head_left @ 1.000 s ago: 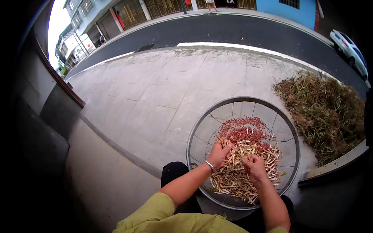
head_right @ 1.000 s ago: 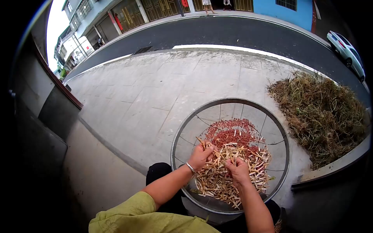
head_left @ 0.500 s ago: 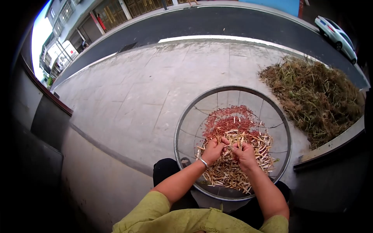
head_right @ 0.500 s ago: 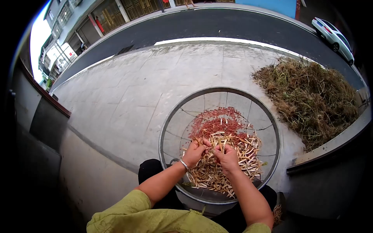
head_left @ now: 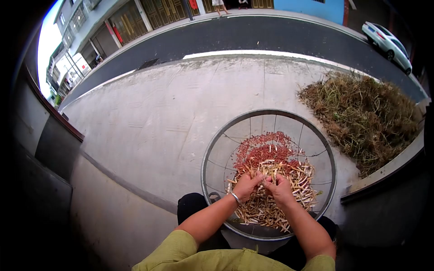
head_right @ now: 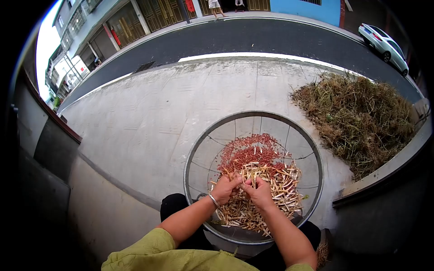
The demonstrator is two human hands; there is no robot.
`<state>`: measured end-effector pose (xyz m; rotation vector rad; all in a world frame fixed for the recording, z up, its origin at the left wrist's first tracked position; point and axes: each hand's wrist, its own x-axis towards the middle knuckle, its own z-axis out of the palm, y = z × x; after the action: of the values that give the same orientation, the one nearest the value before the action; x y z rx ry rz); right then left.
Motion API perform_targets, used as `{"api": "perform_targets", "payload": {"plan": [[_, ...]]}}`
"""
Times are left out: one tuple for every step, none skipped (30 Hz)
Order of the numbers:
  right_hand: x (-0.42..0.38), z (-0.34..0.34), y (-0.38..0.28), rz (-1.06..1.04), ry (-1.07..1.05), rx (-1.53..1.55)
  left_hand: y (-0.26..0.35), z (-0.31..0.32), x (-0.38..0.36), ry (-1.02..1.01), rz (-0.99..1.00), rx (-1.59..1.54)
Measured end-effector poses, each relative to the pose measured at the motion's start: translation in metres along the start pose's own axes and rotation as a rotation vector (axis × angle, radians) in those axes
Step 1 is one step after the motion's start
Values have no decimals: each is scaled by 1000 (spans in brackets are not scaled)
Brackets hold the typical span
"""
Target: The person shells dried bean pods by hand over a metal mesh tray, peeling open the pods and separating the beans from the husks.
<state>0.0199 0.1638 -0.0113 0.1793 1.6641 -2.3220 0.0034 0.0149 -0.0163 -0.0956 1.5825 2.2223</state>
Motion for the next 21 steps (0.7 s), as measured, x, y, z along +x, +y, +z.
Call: {"api": "perform_targets", "payload": {"plan": [[-2, 1, -1, 39, -1, 56, -1, -1, -2, 26, -101, -102], [-2, 0, 0, 58, 1, 58, -2, -2, -2, 7, -116, -122], [-1, -1, 0, 55, 0, 57, -2, -4, 0, 6, -113, -122], [-1, -2, 1, 66, -18, 73, -3, -5, 1, -10, -121, -119], [-1, -2, 3, 77, -36, 91, -4, -6, 0, -25, -130, -116], [-1, -2, 3, 79, -36, 92, -4, -6, 0, -23, -131, -116], [-2, -2, 2, 86, -30, 83, -4, -6, 0, -39, -149, -159], [-2, -1, 1, 91, -25, 74, -3, -6, 0, -55, -166, -200], [-2, -1, 0, 89, -26, 76, -2, -6, 0, -55, -165, -197], [-4, 0, -2, 96, -27, 77, -2, -5, -1, -56, -158, -193], [-5, 0, -3, 104, -28, 77, -2, -5, -2, -57, -152, -190], [-5, 0, -2, 105, -28, 78, -4, -4, -1, -56, -153, -189], [-5, 0, -2, 101, -33, 88, -8, -3, 1, -35, -69, -154], [-5, 0, -2, 98, -38, 97, -10, -2, 1, -13, 15, -119], [-5, -1, -2, 101, -40, 97, -10, -3, 1, -10, 14, -120], [-4, -2, -2, 115, -43, 110, -8, -4, 2, -18, 68, -40], [-4, -3, 0, 138, -43, 124, -8, -5, 2, -24, 114, 39], [-3, -2, 0, 147, -34, 120, -12, -8, 4, -4, 124, 36], [-3, -1, 1, 140, -43, 161, -17, -9, 6, 18, 113, 26], [-3, 0, 1, 146, -42, 168, -11, -6, 2, 26, 77, 9], [-2, -1, 2, 151, -24, 164, -8, -5, 1, 49, 29, 35]]}}
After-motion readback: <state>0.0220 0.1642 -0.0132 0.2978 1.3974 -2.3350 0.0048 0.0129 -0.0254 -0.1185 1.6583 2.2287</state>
